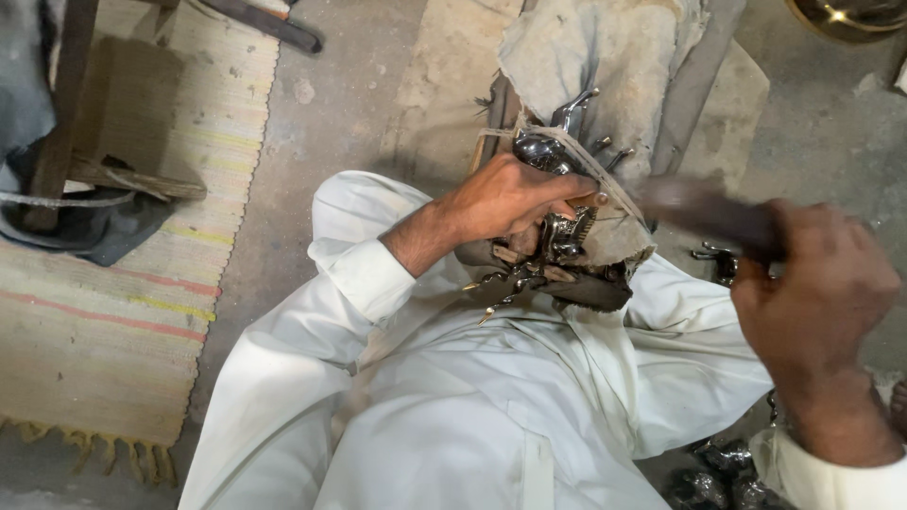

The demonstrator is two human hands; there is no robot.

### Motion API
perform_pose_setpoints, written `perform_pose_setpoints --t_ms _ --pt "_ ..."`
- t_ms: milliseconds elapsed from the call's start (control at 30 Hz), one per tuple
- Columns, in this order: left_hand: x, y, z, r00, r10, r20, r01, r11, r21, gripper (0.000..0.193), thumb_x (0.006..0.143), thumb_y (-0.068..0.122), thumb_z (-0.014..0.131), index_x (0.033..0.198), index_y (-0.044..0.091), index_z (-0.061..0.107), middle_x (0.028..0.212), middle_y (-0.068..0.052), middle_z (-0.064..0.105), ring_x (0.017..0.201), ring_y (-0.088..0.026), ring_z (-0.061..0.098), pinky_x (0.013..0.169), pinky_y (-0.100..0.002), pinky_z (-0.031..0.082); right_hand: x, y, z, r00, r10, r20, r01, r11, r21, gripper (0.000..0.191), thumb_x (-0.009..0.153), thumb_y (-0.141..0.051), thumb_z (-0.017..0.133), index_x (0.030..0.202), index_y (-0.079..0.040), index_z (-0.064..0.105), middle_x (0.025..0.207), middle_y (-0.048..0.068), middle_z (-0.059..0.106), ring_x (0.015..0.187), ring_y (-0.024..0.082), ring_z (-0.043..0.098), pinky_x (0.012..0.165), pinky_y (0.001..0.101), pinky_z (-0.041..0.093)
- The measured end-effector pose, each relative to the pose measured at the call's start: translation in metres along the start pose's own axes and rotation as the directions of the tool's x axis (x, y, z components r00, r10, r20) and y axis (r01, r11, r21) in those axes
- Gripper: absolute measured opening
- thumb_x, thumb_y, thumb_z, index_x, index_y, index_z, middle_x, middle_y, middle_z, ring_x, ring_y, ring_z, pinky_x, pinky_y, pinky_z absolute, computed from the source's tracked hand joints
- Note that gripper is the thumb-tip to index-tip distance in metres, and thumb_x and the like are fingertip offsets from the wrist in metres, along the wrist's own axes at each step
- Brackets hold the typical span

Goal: The person sits on the floor with a silver metal animal figurine strapped to a lap board, holds a chisel against the figurine's surface, and strikes the chisel with a wooden mallet to shape and detail the metal, repositioning the chisel and rotating the piece between strikes.

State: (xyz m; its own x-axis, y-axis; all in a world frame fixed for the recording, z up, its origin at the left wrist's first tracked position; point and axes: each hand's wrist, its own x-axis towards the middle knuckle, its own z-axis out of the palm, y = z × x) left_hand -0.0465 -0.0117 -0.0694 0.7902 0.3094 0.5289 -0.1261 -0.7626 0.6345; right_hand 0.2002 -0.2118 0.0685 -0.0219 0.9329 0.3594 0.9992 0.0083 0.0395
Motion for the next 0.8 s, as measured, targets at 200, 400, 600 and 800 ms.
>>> perform_pose_setpoints --t_ms 200,400,600,800 --pt "-0.001 -0.001 -0.002 1.0 0.007 0.02 -0.007 1.0 -0.001 0.053 0.091 0.004 0.074 0.14 0.015 0.057 0.1 -0.002 0.079 0.089 -0.02 0.078 0.076 -0.032 0.063 0.0 -0.006 0.0 0.999 0.037 -0.005 -0.036 0.999 0.031 0.028 0.086 -0.003 0.074 0.113 -0.004 0.064 0.095 0.013 0.062 0.088 0.034 0.062 0.079 0.0399 0.048" --pt "-0.003 0.0 -0.001 0.999 0.021 0.04 -0.021 1.0 0.007 0.066 0.081 -0.002 0.074 0.142 0.015 0.056 0.102 -0.003 0.079 0.091 -0.019 0.079 0.08 -0.032 0.063 -0.008 0.002 0.004 0.996 0.07 0.048 -0.072 0.996 0.053 0.029 0.093 -0.006 0.071 0.121 -0.006 0.063 0.103 0.012 0.064 0.094 0.032 0.063 0.085 0.039 0.049" --pt "-0.001 -0.01 -0.005 0.932 -0.025 -0.362 -0.064 0.971 -0.231 0.045 0.098 -0.004 0.073 0.137 0.013 0.056 0.108 -0.006 0.077 0.092 -0.016 0.079 0.097 -0.035 0.066 -0.016 -0.007 0.023 0.93 0.22 0.294 -0.271 0.952 0.144 0.041 0.085 -0.013 0.079 0.125 -0.01 0.071 0.099 0.014 0.072 0.083 0.034 0.071 0.076 0.043 0.054" --pt "0.025 -0.031 -0.001 0.827 -0.404 -0.391 -0.023 0.671 -0.741 0.033 0.103 -0.002 0.069 0.133 0.003 0.055 0.098 -0.01 0.08 0.086 -0.012 0.077 0.076 -0.029 0.064 -0.033 -0.099 0.089 0.967 0.102 0.232 -0.237 0.69 0.684 0.065 0.065 -0.01 0.083 0.127 -0.011 0.066 0.107 0.011 0.075 0.09 0.025 0.076 0.079 0.036 0.059"
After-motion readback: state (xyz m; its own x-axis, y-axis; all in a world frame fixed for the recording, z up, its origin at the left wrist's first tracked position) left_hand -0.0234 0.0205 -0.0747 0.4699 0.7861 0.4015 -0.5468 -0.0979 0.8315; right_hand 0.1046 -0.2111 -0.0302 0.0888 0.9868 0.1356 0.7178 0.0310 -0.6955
